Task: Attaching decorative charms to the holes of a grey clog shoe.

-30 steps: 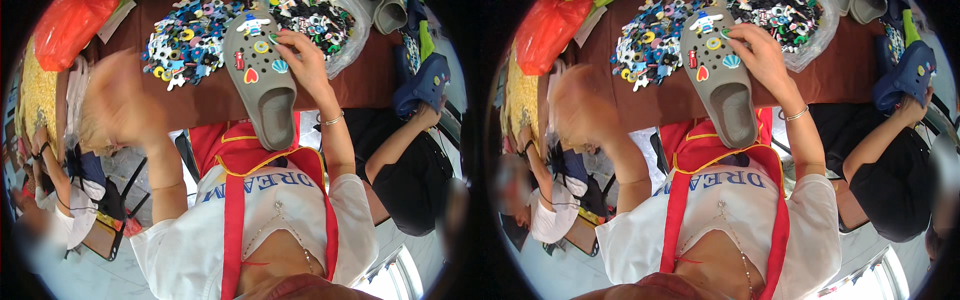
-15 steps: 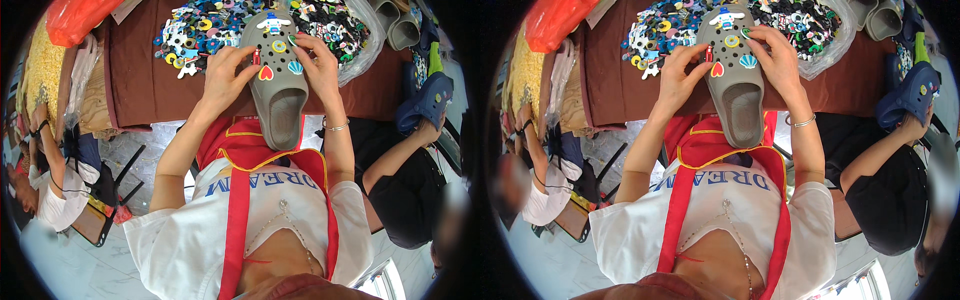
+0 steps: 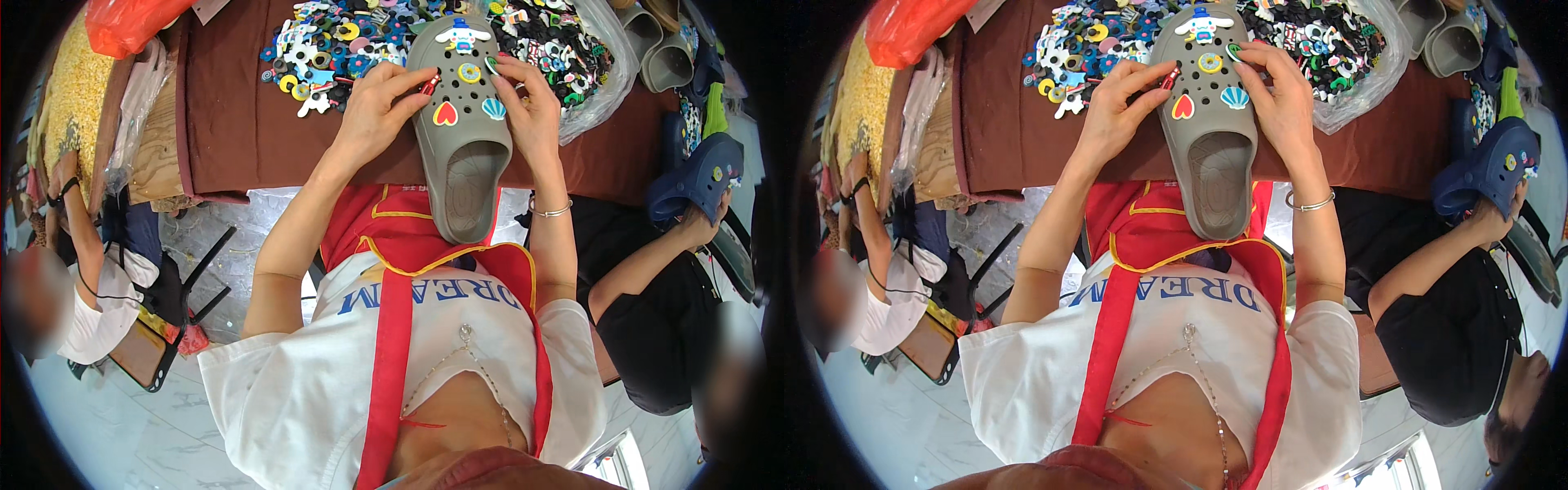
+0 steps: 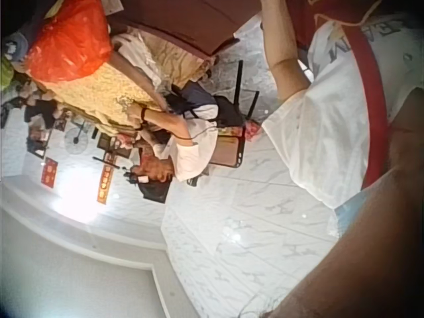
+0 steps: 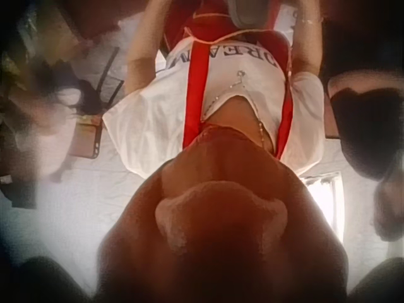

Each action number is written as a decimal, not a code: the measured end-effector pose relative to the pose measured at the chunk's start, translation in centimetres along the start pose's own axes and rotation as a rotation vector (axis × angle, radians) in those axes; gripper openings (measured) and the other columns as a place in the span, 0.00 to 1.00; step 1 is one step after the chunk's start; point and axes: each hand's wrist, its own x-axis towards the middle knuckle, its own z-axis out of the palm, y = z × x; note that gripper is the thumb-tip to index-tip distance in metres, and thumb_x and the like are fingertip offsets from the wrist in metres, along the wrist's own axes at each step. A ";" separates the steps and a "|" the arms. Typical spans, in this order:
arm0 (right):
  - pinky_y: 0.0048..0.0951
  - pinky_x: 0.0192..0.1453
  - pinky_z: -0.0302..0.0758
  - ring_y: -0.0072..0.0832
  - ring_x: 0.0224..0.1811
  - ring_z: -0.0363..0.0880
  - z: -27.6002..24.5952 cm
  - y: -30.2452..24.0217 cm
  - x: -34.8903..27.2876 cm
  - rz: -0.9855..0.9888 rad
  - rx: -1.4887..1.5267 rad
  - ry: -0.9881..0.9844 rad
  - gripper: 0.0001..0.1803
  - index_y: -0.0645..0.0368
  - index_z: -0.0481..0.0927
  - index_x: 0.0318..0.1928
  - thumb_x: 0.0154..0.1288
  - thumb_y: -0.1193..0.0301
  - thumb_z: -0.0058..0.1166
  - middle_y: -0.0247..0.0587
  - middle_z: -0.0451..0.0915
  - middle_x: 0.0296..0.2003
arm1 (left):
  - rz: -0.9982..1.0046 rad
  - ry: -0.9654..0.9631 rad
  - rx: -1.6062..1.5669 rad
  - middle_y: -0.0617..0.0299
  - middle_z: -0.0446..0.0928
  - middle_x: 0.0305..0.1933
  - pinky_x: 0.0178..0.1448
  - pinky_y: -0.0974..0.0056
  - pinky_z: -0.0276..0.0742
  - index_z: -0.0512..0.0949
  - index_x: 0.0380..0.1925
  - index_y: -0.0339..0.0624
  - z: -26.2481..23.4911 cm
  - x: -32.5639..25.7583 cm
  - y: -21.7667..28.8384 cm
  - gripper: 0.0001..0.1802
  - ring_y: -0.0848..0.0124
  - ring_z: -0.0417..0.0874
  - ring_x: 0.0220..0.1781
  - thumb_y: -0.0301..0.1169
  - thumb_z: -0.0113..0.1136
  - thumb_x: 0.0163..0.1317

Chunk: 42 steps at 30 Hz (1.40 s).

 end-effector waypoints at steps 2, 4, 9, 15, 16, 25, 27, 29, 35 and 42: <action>0.24 0.39 0.76 0.27 0.38 0.79 0.1 0.0 0.0 -0.009 -0.007 0.001 0.08 0.62 0.79 0.41 0.60 0.75 0.57 0.42 0.80 0.45 | -0.043 -0.022 -0.039 0.61 0.73 0.34 0.43 0.67 0.70 0.79 0.50 0.45 0.0 -0.1 0.1 0.18 0.70 0.75 0.38 0.29 0.60 0.57; 0.24 0.38 0.76 0.27 0.38 0.79 0.1 -0.1 0.0 0.047 0.010 -0.007 0.08 0.61 0.79 0.41 0.60 0.75 0.57 0.42 0.80 0.45 | -0.042 0.019 -0.082 0.61 0.73 0.34 0.43 0.68 0.70 0.79 0.49 0.45 0.1 -0.3 0.4 0.18 0.70 0.75 0.38 0.28 0.60 0.57; 0.24 0.38 0.76 0.27 0.38 0.79 0.2 -0.1 0.0 0.022 0.014 -0.001 0.08 0.61 0.79 0.41 0.60 0.75 0.57 0.42 0.80 0.45 | -0.029 0.091 -0.087 0.61 0.74 0.34 0.44 0.69 0.71 0.79 0.48 0.43 0.2 -0.5 -0.3 0.16 0.70 0.76 0.38 0.27 0.61 0.57; 0.23 0.37 0.75 0.26 0.37 0.79 0.2 0.1 -0.1 0.068 0.032 -0.001 0.08 0.61 0.79 0.41 0.60 0.75 0.57 0.41 0.80 0.45 | 0.016 0.117 -0.058 0.60 0.75 0.35 0.43 0.68 0.71 0.80 0.45 0.41 0.7 -0.5 -0.6 0.14 0.70 0.77 0.38 0.27 0.60 0.57; 0.23 0.37 0.75 0.26 0.37 0.79 0.3 0.2 -0.2 0.054 0.020 0.001 0.08 0.61 0.79 0.41 0.60 0.75 0.57 0.41 0.80 0.45 | 0.027 0.123 -0.030 0.60 0.75 0.35 0.42 0.68 0.71 0.80 0.45 0.41 0.8 -0.6 -0.5 0.14 0.69 0.77 0.38 0.27 0.60 0.57; 0.22 0.36 0.74 0.25 0.37 0.78 0.1 0.4 -0.2 0.067 0.035 0.014 0.08 0.61 0.79 0.41 0.60 0.75 0.57 0.41 0.80 0.45 | 0.101 0.118 0.079 0.58 0.74 0.33 0.41 0.67 0.71 0.80 0.46 0.43 1.0 -0.1 -0.5 0.14 0.66 0.76 0.37 0.27 0.59 0.58; 0.22 0.36 0.74 0.25 0.37 0.78 0.3 0.4 -0.3 0.069 0.051 0.016 0.08 0.61 0.79 0.41 0.60 0.75 0.57 0.41 0.80 0.45 | 0.099 0.110 0.071 0.58 0.74 0.33 0.40 0.67 0.71 0.80 0.46 0.44 0.9 -0.2 -0.5 0.15 0.66 0.76 0.37 0.27 0.59 0.58; 0.23 0.37 0.74 0.25 0.37 0.78 0.3 0.5 -0.3 0.071 0.066 0.018 0.08 0.61 0.79 0.41 0.60 0.75 0.57 0.41 0.80 0.45 | 0.093 0.108 0.080 0.59 0.74 0.33 0.40 0.67 0.71 0.79 0.47 0.44 1.0 -0.4 -0.6 0.15 0.67 0.76 0.36 0.27 0.59 0.59; 0.23 0.39 0.74 0.26 0.40 0.78 0.3 0.4 -0.3 0.064 0.045 0.007 0.08 0.61 0.79 0.41 0.60 0.74 0.57 0.41 0.80 0.45 | 0.103 0.164 -0.030 0.59 0.74 0.34 0.41 0.68 0.71 0.78 0.48 0.40 0.8 -0.6 -0.5 0.14 0.70 0.76 0.35 0.26 0.56 0.61; 0.23 0.39 0.75 0.26 0.38 0.79 0.0 0.4 -0.2 0.051 0.040 -0.015 0.09 0.60 0.79 0.42 0.61 0.74 0.57 0.41 0.80 0.46 | -0.028 0.272 -0.052 0.60 0.75 0.33 0.41 0.70 0.71 0.79 0.45 0.38 0.1 -1.4 -0.9 0.12 0.71 0.75 0.35 0.23 0.53 0.62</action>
